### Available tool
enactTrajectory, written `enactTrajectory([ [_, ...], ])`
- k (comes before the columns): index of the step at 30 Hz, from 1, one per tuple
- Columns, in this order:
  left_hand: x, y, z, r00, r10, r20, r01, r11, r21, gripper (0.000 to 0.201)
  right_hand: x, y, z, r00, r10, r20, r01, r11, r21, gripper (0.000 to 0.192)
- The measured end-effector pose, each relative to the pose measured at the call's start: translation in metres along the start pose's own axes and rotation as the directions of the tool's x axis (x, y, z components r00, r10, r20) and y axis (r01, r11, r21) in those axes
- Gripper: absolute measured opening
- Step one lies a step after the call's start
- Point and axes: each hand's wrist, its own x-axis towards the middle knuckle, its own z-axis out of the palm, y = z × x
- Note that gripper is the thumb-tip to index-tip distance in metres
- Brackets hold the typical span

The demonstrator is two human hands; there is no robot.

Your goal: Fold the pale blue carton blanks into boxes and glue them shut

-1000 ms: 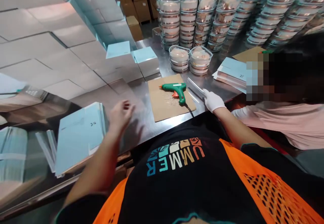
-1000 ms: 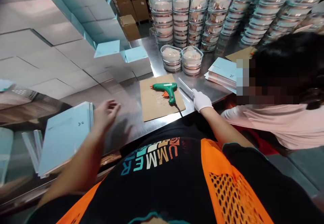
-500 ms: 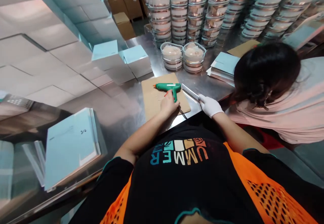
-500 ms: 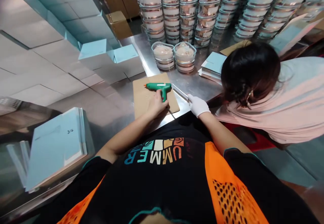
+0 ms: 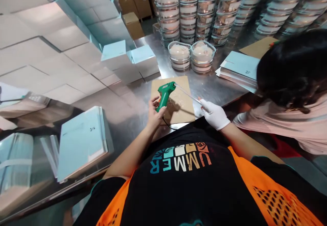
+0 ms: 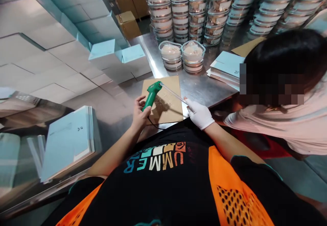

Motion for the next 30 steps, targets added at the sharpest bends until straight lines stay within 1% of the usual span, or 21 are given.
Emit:
enactTrajectory([
  [2, -0.007, 0.002, -0.002, 0.999, -0.013, -0.034, 0.012, 0.999, -0.040, 0.064, -0.001, -0.005, -0.001, 1.000, -0.017, 0.024, 0.018, 0.999, -0.041, 0.061],
  [4, -0.014, 0.002, -0.003, 0.997, 0.020, -0.071, -0.023, 0.999, -0.030, 0.065, -0.003, -0.009, -0.003, 0.999, -0.015, 0.052, 0.020, 0.995, -0.101, 0.061],
  [6, -0.019, 0.000, -0.005, 0.990, 0.104, -0.098, -0.100, 0.994, 0.040, 0.066, -0.006, -0.012, -0.008, 0.996, -0.004, 0.085, 0.018, 0.986, -0.164, 0.060],
  [8, -0.022, -0.005, -0.011, 0.973, 0.212, -0.097, -0.195, 0.968, 0.160, 0.068, -0.011, -0.013, -0.016, 0.995, -0.005, 0.104, 0.027, 0.978, -0.208, 0.060],
  [10, -0.024, -0.012, -0.019, 0.944, 0.325, -0.060, -0.298, 0.915, 0.271, 0.068, -0.016, -0.011, -0.027, 0.994, -0.019, 0.112, 0.045, 0.972, -0.231, 0.059],
  [12, -0.026, -0.018, -0.026, 0.903, 0.430, -0.017, -0.397, 0.849, 0.349, 0.063, -0.021, -0.005, -0.038, 0.993, -0.029, 0.113, 0.053, 0.974, -0.218, 0.058],
  [14, -0.030, -0.022, -0.030, 0.867, 0.498, 0.026, -0.465, 0.787, 0.406, 0.055, -0.025, 0.002, -0.047, 0.993, -0.051, 0.103, 0.063, 0.991, -0.114, 0.056],
  [16, -0.036, -0.025, -0.030, 0.856, 0.512, 0.068, -0.483, 0.745, 0.460, 0.046, -0.027, 0.009, -0.053, 0.992, -0.095, 0.077, 0.088, 0.991, 0.100, 0.050],
  [18, -0.045, -0.027, -0.026, 0.867, 0.491, 0.087, -0.464, 0.730, 0.502, 0.037, -0.028, 0.012, -0.054, 0.991, -0.124, 0.041, 0.104, 0.938, 0.331, 0.049],
  [19, -0.050, -0.027, -0.024, 0.874, 0.479, 0.081, -0.447, 0.730, 0.517, 0.032, -0.028, 0.011, -0.053, 0.992, -0.122, 0.025, 0.100, 0.903, 0.417, 0.051],
  [21, -0.058, -0.028, -0.019, 0.888, 0.456, 0.060, -0.415, 0.739, 0.530, 0.024, -0.029, 0.006, -0.050, 0.996, -0.085, -0.005, 0.075, 0.850, 0.521, 0.057],
  [23, -0.063, -0.028, -0.015, 0.898, 0.438, 0.050, -0.395, 0.751, 0.529, 0.021, -0.030, 0.000, -0.048, 0.999, -0.045, -0.011, 0.043, 0.813, 0.580, 0.061],
  [25, -0.063, -0.027, -0.013, 0.893, 0.448, 0.035, -0.397, 0.751, 0.527, 0.022, -0.032, -0.004, -0.048, 0.999, -0.019, 0.046, -0.015, 0.763, 0.646, 0.066],
  [28, -0.059, -0.023, -0.010, 0.850, 0.526, 0.004, -0.452, 0.727, 0.516, 0.024, -0.034, -0.001, -0.053, 0.974, -0.031, 0.226, -0.151, 0.656, 0.740, 0.066],
  [29, -0.057, -0.021, -0.008, 0.837, 0.547, 0.003, -0.472, 0.720, 0.509, 0.025, -0.033, 0.002, -0.055, 0.965, -0.040, 0.261, -0.175, 0.643, 0.745, 0.064],
  [30, -0.055, -0.019, -0.006, 0.831, 0.556, 0.009, -0.486, 0.718, 0.499, 0.028, -0.031, 0.005, -0.055, 0.963, -0.045, 0.264, -0.170, 0.661, 0.731, 0.062],
])
